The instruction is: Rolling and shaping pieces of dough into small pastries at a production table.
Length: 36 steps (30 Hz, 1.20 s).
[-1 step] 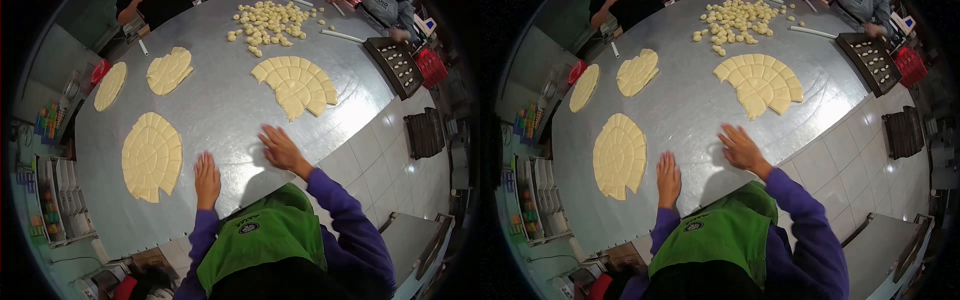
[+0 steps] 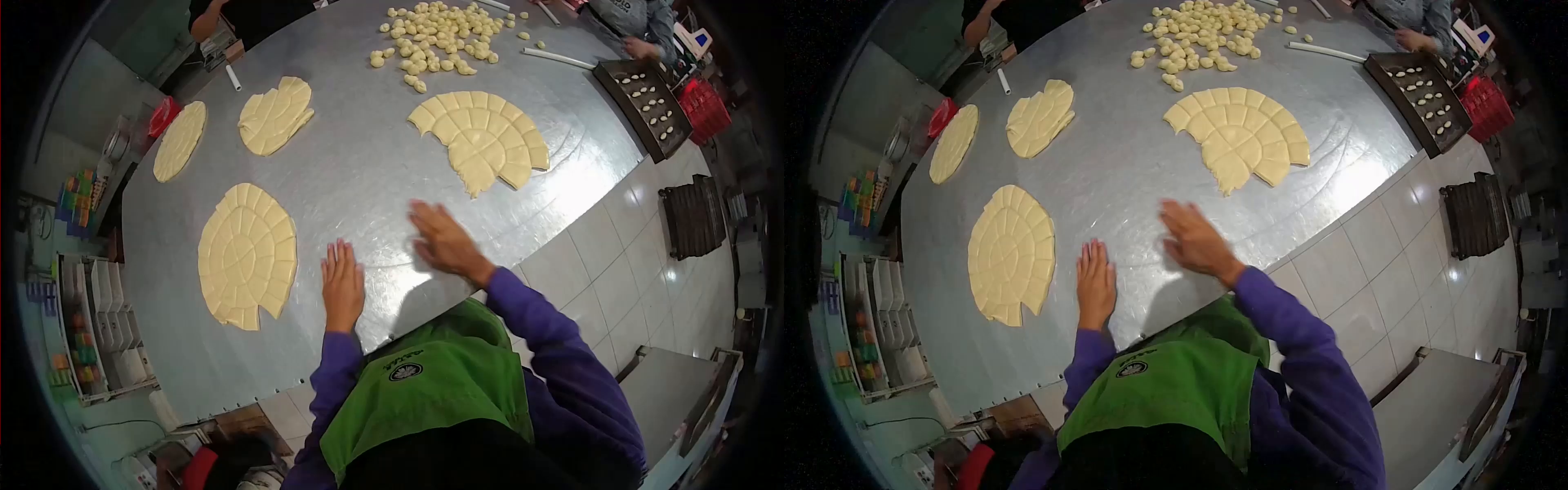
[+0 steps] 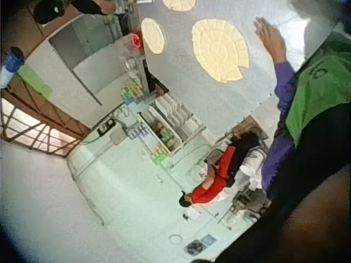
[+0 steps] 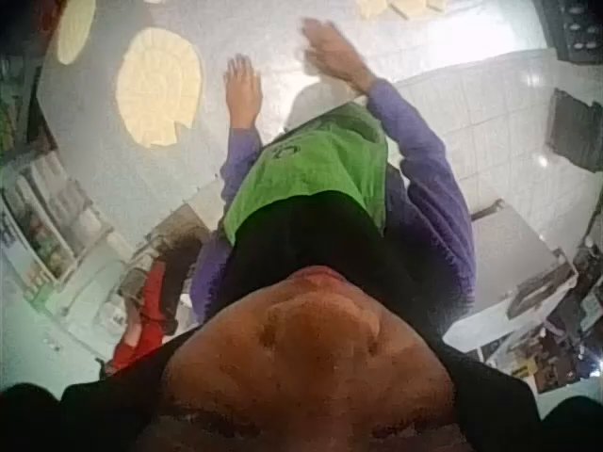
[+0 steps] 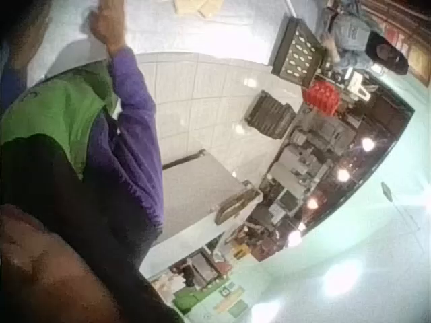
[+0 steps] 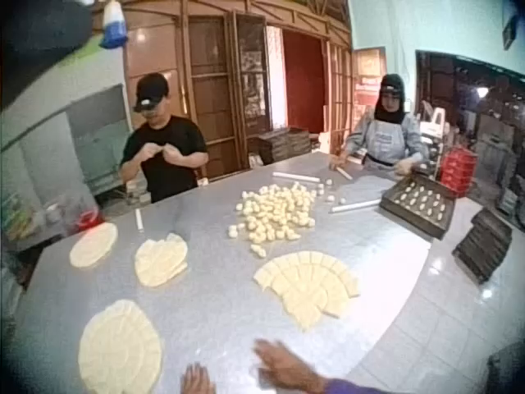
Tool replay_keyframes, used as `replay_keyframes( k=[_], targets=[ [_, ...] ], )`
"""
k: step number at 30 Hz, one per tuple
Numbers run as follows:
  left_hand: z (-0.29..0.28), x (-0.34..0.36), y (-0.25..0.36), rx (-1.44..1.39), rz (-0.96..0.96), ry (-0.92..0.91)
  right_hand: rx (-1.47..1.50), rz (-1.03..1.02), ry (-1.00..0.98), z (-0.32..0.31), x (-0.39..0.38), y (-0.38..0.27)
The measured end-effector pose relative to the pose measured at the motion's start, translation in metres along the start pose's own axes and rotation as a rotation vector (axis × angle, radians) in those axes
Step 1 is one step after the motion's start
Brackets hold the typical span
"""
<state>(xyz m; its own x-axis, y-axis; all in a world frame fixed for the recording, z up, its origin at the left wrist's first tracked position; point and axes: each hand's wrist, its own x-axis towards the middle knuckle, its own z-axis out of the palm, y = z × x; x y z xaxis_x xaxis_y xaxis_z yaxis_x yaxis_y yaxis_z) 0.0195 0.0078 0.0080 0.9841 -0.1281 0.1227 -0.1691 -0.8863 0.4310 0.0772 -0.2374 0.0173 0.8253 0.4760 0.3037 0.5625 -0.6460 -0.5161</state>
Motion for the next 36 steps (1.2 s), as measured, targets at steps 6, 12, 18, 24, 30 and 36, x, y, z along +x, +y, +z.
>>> replay_keyframes(
  k=[6, 12, 18, 24, 30, 36],
  targets=[
    [-0.007, -0.063, 0.023, 0.026, 0.129, -0.147, 0.006, -0.27, -0.172, 0.014, -0.03, -0.039],
    [-0.026, -0.091, 0.033, -0.564, -0.058, -0.034, 1.133, 0.616, -0.206, -0.022, -0.063, -0.017],
    [-0.005, -0.012, 0.085, -0.51, 0.158, 0.063, 1.716, 0.963, -0.309, 0.013, -0.048, -0.046],
    [-0.055, -0.065, 0.028, -0.379, -0.286, 0.324, 1.335, 0.914, -0.123, -0.024, -0.039, -0.008],
    [-0.07, -0.101, 0.03, -0.376, -0.483, 0.199, 1.158, 0.764, -0.305, -0.018, -0.021, -0.022],
    [-0.039, -0.097, 0.043, -0.397, -0.302, -0.029, 1.133, 0.643, -0.368, -0.025, -0.017, -0.035]
  ],
)
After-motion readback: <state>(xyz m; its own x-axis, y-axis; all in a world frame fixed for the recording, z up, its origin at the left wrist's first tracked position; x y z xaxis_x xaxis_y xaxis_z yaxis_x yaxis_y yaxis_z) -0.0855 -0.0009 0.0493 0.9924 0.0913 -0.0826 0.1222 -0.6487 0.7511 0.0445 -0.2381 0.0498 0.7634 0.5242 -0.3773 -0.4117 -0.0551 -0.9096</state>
